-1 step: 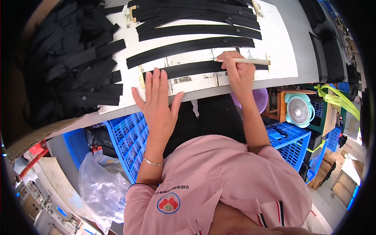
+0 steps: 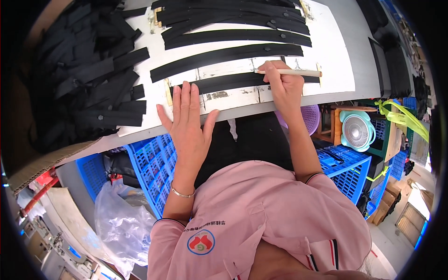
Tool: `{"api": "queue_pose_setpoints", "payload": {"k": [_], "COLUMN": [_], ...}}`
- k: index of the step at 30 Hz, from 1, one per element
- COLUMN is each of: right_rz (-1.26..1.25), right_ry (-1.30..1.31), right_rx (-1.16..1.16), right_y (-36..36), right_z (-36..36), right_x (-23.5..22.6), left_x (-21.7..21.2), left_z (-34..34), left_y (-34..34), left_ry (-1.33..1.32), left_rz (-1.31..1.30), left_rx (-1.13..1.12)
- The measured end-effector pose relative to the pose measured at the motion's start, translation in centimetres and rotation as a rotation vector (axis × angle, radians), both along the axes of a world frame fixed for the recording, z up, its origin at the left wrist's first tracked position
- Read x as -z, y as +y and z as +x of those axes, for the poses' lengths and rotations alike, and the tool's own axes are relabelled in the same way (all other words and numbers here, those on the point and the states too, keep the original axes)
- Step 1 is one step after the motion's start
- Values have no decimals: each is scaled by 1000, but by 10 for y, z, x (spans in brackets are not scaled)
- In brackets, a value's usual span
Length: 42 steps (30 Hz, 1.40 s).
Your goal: Marking positions on black straps using a white pen and a template board for manufacturing.
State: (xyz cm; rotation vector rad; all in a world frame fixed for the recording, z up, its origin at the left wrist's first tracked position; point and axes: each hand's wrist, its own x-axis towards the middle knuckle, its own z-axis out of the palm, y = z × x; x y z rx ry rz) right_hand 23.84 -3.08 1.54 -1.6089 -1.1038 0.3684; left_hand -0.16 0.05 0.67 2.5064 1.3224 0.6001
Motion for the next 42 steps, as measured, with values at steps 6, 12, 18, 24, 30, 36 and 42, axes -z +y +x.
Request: {"api": "queue_pose_setpoints", "payload": {"k": [6, 12, 18, 24, 30, 36, 42], "right_rz": [17, 15, 68, 41, 46, -17, 103], "right_ry": [-20, -61, -39, 25, -53, -88, 218], "right_rx": [-18, -19, -16, -37, -94, -134, -119], "right_y": [3, 3, 6, -2, -2, -6, -31], "right_z": [-1, -1, -3, 4, 5, 10, 29], "right_x": [6, 7, 9, 7, 8, 8, -7], "left_x": [-5, -13, -1, 1, 2, 0, -1], "left_z": [1, 44, 91, 94, 94, 97, 94], "left_y": [-1, 7, 20, 20, 20, 20, 19], "left_ry": [-29, -293, -467, -445, -443, -446, -407], "left_rz": [-36, -16, -20, 2, 7, 7, 20], "left_rx": [-7, 85, 148, 133, 125, 141, 97]}}
